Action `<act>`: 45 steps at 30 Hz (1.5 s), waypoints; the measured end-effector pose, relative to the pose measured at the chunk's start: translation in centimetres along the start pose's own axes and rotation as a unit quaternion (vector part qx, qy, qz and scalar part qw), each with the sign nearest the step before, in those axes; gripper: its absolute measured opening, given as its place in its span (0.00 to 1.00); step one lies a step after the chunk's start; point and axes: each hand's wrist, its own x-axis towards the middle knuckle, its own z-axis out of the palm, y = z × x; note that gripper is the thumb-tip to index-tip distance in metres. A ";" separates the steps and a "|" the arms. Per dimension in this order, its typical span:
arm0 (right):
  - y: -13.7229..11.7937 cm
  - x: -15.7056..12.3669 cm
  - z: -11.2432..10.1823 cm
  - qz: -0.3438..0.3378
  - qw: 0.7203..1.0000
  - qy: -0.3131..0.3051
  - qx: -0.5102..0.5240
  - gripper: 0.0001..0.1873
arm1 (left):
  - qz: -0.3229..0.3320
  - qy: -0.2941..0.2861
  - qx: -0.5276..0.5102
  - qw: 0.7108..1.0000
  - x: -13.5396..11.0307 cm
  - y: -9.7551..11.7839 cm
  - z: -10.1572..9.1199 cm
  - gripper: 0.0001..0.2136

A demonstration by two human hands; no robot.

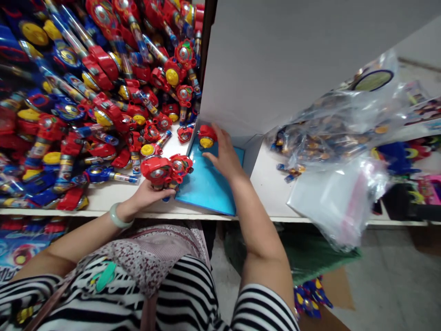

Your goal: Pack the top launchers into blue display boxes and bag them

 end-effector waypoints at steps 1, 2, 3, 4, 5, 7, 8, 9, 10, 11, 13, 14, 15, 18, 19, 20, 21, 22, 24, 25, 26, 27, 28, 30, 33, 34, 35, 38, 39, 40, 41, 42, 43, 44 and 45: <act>-1.6 -1.2 -0.1 0.020 0.999 0.037 0.011 0.38 | 0.038 0.023 0.028 0.999 0.3 0.2 -0.1 0.15; -3.2 -2.5 0.1 0.044 0.996 0.067 0.036 0.38 | 0.088 0.042 0.064 0.993 0.7 0.5 -0.2 0.14; -4.7 -3.7 0.5 0.069 0.992 0.069 0.076 0.37 | 0.138 0.055 0.100 0.984 1.1 0.8 -0.3 0.12; -6.0 -4.8 1.2 0.090 0.987 0.052 0.124 0.39 | 0.182 0.059 0.132 0.973 1.6 1.1 -0.3 0.11; -7.1 -5.7 2.0 0.108 0.979 0.030 0.172 0.42 | 0.217 0.057 0.156 0.962 2.0 1.5 -0.2 0.10; -8.3 -6.7 3.4 0.127 0.960 0.000 0.250 0.48 | 0.257 0.041 0.179 0.949 2.7 2.1 0.0 0.10; -8.4 -6.9 3.9 0.132 0.952 -0.001 0.277 0.48 | 0.269 0.030 0.178 0.946 2.8 2.4 0.2 0.09; -8.4 -6.9 4.0 0.133 0.946 -0.004 0.295 0.46 | 0.279 0.015 0.174 0.944 2.8 2.5 0.3 0.10; -8.2 -6.8 4.0 0.132 0.943 -0.008 0.305 0.44 | 0.282 -0.007 0.161 0.946 2.7 2.6 0.4 0.10; -7.8 -6.7 3.6 0.130 0.944 -0.009 0.304 0.43 | 0.275 -0.023 0.136 0.952 2.5 2.6 0.4 0.12; -6.9 -6.4 2.5 0.122 0.955 0.028 0.269 0.43 | 0.229 -0.024 0.071 0.971 1.9 2.3 0.1 0.13; -6.3 -6.3 1.9 0.112 0.964 0.072 0.232 0.44 | 0.191 -0.001 0.042 0.981 1.7 2.1 -0.1 0.13; -5.7 -6.0 1.4 0.094 0.971 0.123 0.184 0.45 | 0.147 0.033 0.022 0.988 1.5 1.9 -0.4 0.12; -3.6 -5.0 1.0 0.011 0.975 0.218 0.033 0.44 | 0.021 0.138 0.012 0.990 1.3 1.5 -1.6 0.16; -3.0 -4.6 1.2 -0.018 0.977 0.211 0.003 0.41 | -0.004 0.159 0.017 0.987 1.3 1.5 -1.9 0.17; -2.5 -4.2 1.5 -0.040 0.981 0.190 -0.013 0.39 | -0.020 0.171 0.021 0.985 1.3 1.4 -2.1 0.17; -2.1 -3.9 1.8 -0.055 0.985 0.163 -0.019 0.36 | -0.028 0.179 0.024 0.983 1.4 1.4 -2.3 0.17; -1.9 -3.6 2.0 -0.061 0.989 0.135 -0.021 0.34 | -0.030 0.182 0.027 0.983 1.4 1.4 -2.5 0.17; -1.9 -3.3 2.1 -0.057 0.994 0.090 -0.027 0.32 | -0.030 0.174 0.026 0.984 1.4 1.3 -2.5 0.16; -2.1 -3.1 2.0 -0.053 0.996 0.071 -0.031 0.32 | -0.031 0.167 0.023 0.985 1.4 1.2 -2.5 0.16; -2.2 -2.9 1.7 -0.052 0.997 0.054 -0.034 0.31 | -0.034 0.159 0.020 0.987 1.4 1.1 -2.5 0.16; -2.3 -2.7 1.5 -0.054 0.997 0.037 -0.035 0.31 | -0.038 0.151 0.018 0.988 1.4 1.0 -2.4 0.16; -2.4 -2.5 1.3 -0.056 0.998 0.022 -0.034 0.31 | -0.042 0.144 0.016 0.988 1.4 0.8 -2.2 0.16; -2.2 -2.3 1.0 -0.058 0.998 0.009 -0.033 0.32 | -0.045 0.135 0.011 0.990 1.5 0.5 -1.8 0.17; -1.5 -2.4 1.1 -0.061 0.996 0.050 -0.035 0.35 | -0.041 0.134 -0.003 0.990 2.1 0.4 -0.8 0.18; -1.3 -2.5 1.1 -0.064 0.995 0.066 -0.034 0.34 | -0.035 0.139 -0.010 0.990 2.6 0.6 -0.4 0.19; -1.2 -2.7 1.0 -0.067 0.995 0.072 -0.029 0.33 | -0.023 0.145 -0.019 0.989 3.3 1.0 -0.1 0.20; -1.4 -2.8 0.3 -0.074 0.997 0.034 -0.016 0.28 | 0.052 0.132 -0.072 0.987 6.4 2.8 0.9 0.24; -1.7 -2.8 0.0 -0.075 0.997 0.018 -0.018 0.28 | 0.078 0.111 -0.093 0.986 7.6 3.5 1.2 0.26; -2.1 -2.8 -0.3 -0.075 0.997 0.008 -0.023 0.27 | 0.097 0.086 -0.110 0.985 8.6 4.2 1.5 0.27; -2.5 -2.8 -0.4 -0.071 0.997 0.004 -0.029 0.27 | 0.109 0.063 -0.121 0.985 9.4 4.7 1.9 0.28; -3.0 -2.9 -0.5 -0.062 0.998 0.004 -0.030 0.28 | 0.115 0.045 -0.127 0.984 10.0 5.1 2.2 0.29; -3.5 -3.1 -0.3 -0.048 0.999 0.004 -0.025 0.30 | 0.118 0.035 -0.127 0.984 10.3 5.3 2.5 0.29; -3.9 -3.3 0.0 -0.031 0.999 0.003 -0.013 0.32 | 0.121 0.034 -0.123 0.985 10.4 5.4 2.8 0.30; -4.2 -3.5 0.4 -0.016 1.000 0.005 0.002 0.35 | 0.123 0.036 -0.116 0.985 10.3 5.4 3.1 0.30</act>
